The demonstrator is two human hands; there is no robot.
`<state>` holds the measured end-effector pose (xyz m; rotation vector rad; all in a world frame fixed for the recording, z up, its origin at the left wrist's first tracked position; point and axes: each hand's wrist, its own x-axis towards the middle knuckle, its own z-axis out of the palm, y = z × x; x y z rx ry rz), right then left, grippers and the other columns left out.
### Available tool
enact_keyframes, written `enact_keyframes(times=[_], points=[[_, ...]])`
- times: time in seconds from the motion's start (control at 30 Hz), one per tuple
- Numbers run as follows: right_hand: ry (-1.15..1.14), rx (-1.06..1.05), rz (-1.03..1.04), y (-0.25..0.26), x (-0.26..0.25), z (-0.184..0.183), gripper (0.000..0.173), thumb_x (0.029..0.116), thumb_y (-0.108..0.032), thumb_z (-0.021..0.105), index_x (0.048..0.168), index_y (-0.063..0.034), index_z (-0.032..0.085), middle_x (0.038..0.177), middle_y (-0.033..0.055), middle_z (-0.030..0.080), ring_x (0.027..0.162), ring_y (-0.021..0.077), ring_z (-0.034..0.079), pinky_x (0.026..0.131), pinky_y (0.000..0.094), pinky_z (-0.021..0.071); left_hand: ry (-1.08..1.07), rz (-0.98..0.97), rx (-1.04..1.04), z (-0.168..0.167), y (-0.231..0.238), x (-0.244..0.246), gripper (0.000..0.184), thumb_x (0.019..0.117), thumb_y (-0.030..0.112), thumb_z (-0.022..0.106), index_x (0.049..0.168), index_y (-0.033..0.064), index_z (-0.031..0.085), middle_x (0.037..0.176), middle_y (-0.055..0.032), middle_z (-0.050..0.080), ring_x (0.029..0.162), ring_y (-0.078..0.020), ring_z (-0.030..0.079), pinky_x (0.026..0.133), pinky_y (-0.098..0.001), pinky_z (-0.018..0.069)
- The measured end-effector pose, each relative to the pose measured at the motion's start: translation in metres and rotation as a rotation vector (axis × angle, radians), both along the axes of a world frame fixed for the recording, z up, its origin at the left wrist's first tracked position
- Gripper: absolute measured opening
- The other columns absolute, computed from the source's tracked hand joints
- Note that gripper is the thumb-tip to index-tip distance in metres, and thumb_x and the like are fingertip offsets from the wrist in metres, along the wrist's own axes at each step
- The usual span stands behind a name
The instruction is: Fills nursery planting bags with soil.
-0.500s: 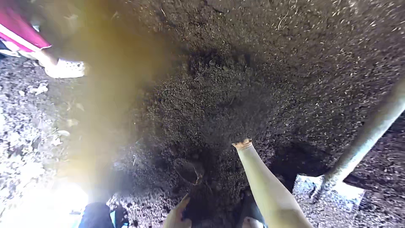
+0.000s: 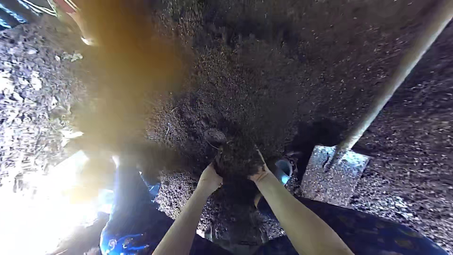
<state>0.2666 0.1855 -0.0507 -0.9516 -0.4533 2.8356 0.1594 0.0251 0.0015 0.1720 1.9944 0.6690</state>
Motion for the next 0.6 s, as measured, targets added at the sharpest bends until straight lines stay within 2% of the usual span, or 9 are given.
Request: enact_keyframes(times=[0.07, 0.13, 0.2, 0.27, 0.3, 0.37, 0.43, 0.5, 0.6], points=[[0.077, -0.034, 0.096, -0.007, -0.001, 0.003, 0.066, 0.1044, -0.065, 0.021, 0.116, -0.0158, 0.063, 0.100, 0.0071, 0.073, 0.092, 0.0205, 0.071, 0.079, 0.0411, 0.0608, 0.026, -0.023, -0.050, 0.001, -0.004, 0.010, 0.058, 0.0886, 0.002, 0.071, 0.140, -0.0026, 0.045, 0.104, -0.0153, 0.067, 0.082, -0.0200, 0.069, 0.079, -0.0372, 0.0581], [0.009, 0.076, 0.139, -0.015, -0.003, 0.019, 0.055, 0.1082, -0.055, 0.025, 0.122, -0.0152, 0.061, 0.105, 0.0070, 0.072, 0.096, 0.0186, 0.070, 0.082, 0.0390, 0.0603, 0.058, -0.015, -0.032, -0.002, -0.011, 0.017, 0.053, 0.0927, 0.009, 0.072, 0.138, -0.0045, 0.048, 0.107, -0.0171, 0.068, 0.087, -0.0219, 0.071, 0.083, -0.0385, 0.0586], [-0.172, 0.383, 0.213, -0.025, -0.009, 0.043, 0.040, 0.1115, -0.038, 0.034, 0.134, -0.0134, 0.055, 0.117, 0.0057, 0.067, 0.105, 0.0141, 0.066, 0.088, 0.0349, 0.0573, 0.092, 0.004, 0.024, -0.004, -0.017, 0.023, 0.056, 0.0938, 0.012, 0.072, 0.141, -0.0024, 0.046, 0.118, -0.0204, 0.065, 0.094, -0.0263, 0.071, 0.087, -0.0421, 0.0588], [-0.309, 0.676, 0.362, -0.033, -0.015, 0.062, 0.045, 0.1108, -0.033, 0.043, 0.149, -0.0108, 0.047, 0.146, 0.0086, 0.055, 0.131, 0.0156, 0.054, 0.107, 0.0368, 0.0469, 0.142, 0.000, 0.083, -0.004, -0.021, 0.027, 0.065, 0.0937, 0.010, 0.071, 0.150, 0.0011, 0.041, 0.136, -0.0231, 0.059, 0.108, -0.0320, 0.069, 0.095, -0.0474, 0.0572], [-0.340, 0.772, 0.443, -0.036, -0.018, 0.068, 0.047, 0.1106, -0.034, 0.044, 0.151, -0.0111, 0.046, 0.153, 0.0099, 0.049, 0.138, 0.0185, 0.048, 0.112, 0.0404, 0.0426, 0.167, -0.014, 0.107, -0.004, -0.023, 0.028, 0.072, 0.0938, 0.010, 0.071, 0.156, 0.0039, 0.036, 0.146, -0.0226, 0.054, 0.116, -0.0334, 0.067, 0.099, -0.0490, 0.0553], [-0.382, 0.941, 0.594, -0.038, -0.023, 0.079, 0.045, 0.1094, -0.036, 0.047, 0.147, -0.0119, 0.051, 0.151, 0.0138, 0.049, 0.138, 0.0271, 0.048, 0.109, 0.0526, 0.0423, 0.204, -0.031, 0.141, -0.008, -0.028, 0.029, 0.080, 0.0938, 0.010, 0.070, 0.162, 0.0092, 0.028, 0.156, -0.0195, 0.046, 0.121, -0.0327, 0.065, 0.101, -0.0493, 0.0543], [-0.453, 1.258, 0.726, -0.038, -0.024, 0.082, 0.043, 0.1073, -0.031, 0.054, 0.143, -0.0074, 0.054, 0.147, 0.0179, 0.052, 0.131, 0.0328, 0.053, 0.102, 0.0542, 0.0476, 0.216, -0.029, 0.160, -0.011, -0.032, 0.030, 0.082, 0.0936, 0.008, 0.069, 0.163, 0.0137, 0.026, 0.159, -0.0163, 0.044, 0.120, -0.0315, 0.066, 0.100, -0.0492, 0.0554], [-0.664, 1.612, 0.977, -0.038, -0.022, 0.072, 0.055, 0.1020, -0.044, 0.058, 0.146, -0.0114, 0.053, 0.156, 0.0165, 0.043, 0.137, 0.0369, 0.049, 0.106, 0.0548, 0.0475, 0.175, -0.016, 0.174, -0.012, -0.035, 0.029, 0.082, 0.0950, 0.006, 0.067, 0.164, 0.0159, 0.024, 0.159, -0.0161, 0.043, 0.113, -0.0299, 0.070, 0.094, -0.0471, 0.0583], [-0.758, 1.708, 1.312, -0.046, -0.017, 0.046, 0.053, 0.1064, -0.040, 0.048, 0.151, -0.0102, 0.050, 0.157, 0.0198, 0.043, 0.141, 0.0431, 0.045, 0.107, 0.0680, 0.0400, 0.092, 0.030, 0.193, -0.015, -0.037, 0.031, 0.081, 0.0963, 0.006, 0.065, 0.165, 0.0152, 0.022, 0.146, -0.0211, 0.053, 0.091, -0.0264, 0.073, 0.081, -0.0415, 0.0610]])
